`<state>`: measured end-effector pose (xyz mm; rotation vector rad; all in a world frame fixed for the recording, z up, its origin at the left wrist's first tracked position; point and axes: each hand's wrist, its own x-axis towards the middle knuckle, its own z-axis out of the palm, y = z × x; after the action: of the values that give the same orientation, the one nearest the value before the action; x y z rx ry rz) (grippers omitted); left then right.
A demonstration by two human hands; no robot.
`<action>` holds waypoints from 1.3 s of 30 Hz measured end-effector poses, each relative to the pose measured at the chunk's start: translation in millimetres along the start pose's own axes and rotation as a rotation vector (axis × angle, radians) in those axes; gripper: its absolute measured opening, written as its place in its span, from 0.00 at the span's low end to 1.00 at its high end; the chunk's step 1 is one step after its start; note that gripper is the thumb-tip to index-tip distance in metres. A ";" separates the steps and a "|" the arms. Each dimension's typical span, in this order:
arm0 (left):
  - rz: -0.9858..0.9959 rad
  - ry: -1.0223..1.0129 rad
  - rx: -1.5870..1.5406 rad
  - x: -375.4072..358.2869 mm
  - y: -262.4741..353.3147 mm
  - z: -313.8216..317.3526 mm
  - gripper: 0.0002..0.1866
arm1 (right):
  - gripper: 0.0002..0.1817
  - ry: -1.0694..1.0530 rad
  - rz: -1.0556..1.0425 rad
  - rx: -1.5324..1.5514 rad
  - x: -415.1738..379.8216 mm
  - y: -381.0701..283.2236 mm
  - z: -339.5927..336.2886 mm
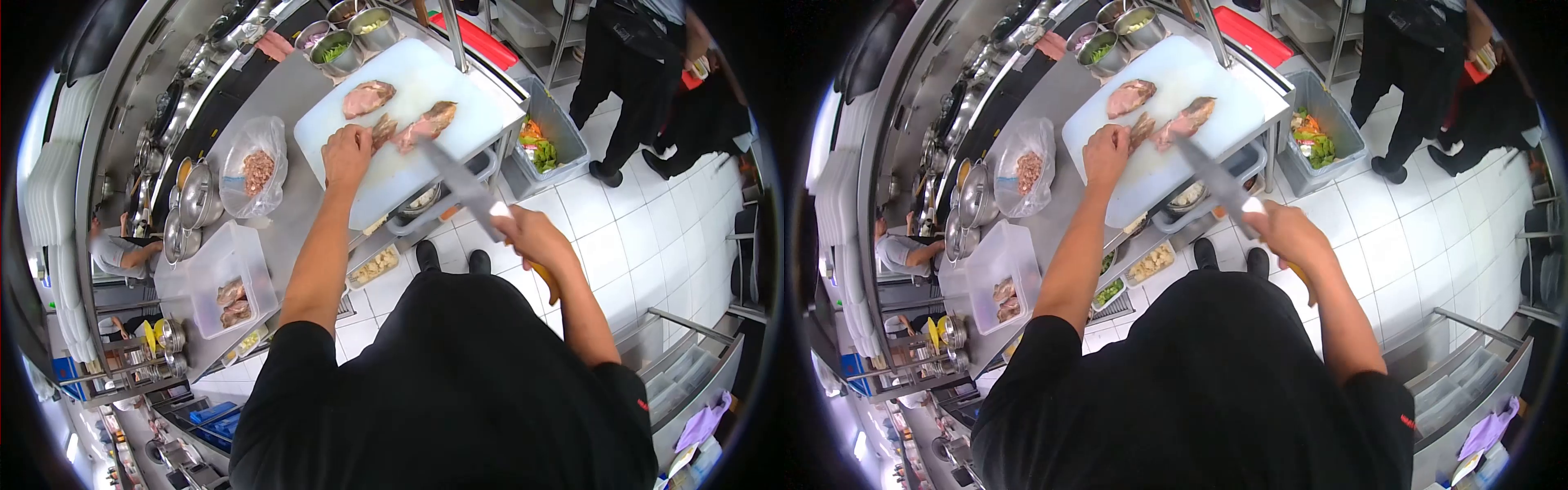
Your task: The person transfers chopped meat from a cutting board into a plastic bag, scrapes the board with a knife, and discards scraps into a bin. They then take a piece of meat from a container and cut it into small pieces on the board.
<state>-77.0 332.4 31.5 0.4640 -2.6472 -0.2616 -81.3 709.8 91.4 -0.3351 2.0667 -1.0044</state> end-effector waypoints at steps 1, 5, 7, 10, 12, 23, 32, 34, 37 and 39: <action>0.006 -0.009 0.023 -0.5 4.7 -11.0 0.14 | 0.26 0.056 0.026 0.056 -0.1 8.8 -6.4; 0.227 -0.066 0.008 -2.7 63.5 -7.4 0.16 | 0.27 0.153 0.094 0.212 18.7 34.4 -6.0; 0.277 -0.078 -0.005 -3.1 84.5 8.9 0.16 | 0.28 0.101 0.078 0.216 28.7 25.0 -2.6; 0.277 -0.099 -0.046 -1.2 94.6 29.3 0.17 | 0.28 0.067 0.017 0.189 48.1 7.2 17.8; 0.277 -0.057 -0.062 4.9 89.2 32.9 0.16 | 0.26 0.090 -0.051 0.215 56.6 1.2 24.9; 0.236 -0.289 0.023 80.1 -29.6 -29.5 0.16 | 0.28 -0.064 -0.130 0.092 97.9 -96.6 33.6; 0.014 -0.217 -0.163 -20.4 -25.0 -36.2 0.24 | 0.25 0.104 0.061 0.154 53.7 -13.5 17.2; 0.024 -0.234 -0.185 -17.8 -12.8 -27.9 0.23 | 0.25 0.099 0.014 0.122 63.0 -17.9 7.9; 0.109 -0.220 -0.112 5.1 10.0 -29.7 0.22 | 0.27 0.105 -0.005 0.077 83.3 -25.8 -3.9; 0.204 -0.209 -0.072 33.7 23.1 -21.1 0.22 | 0.28 0.095 -0.032 0.035 91.7 -21.7 -7.6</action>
<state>-102.5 339.4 69.1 0.1482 -2.8501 -0.3567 -148.6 651.0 60.5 -0.3092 2.1323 -1.0932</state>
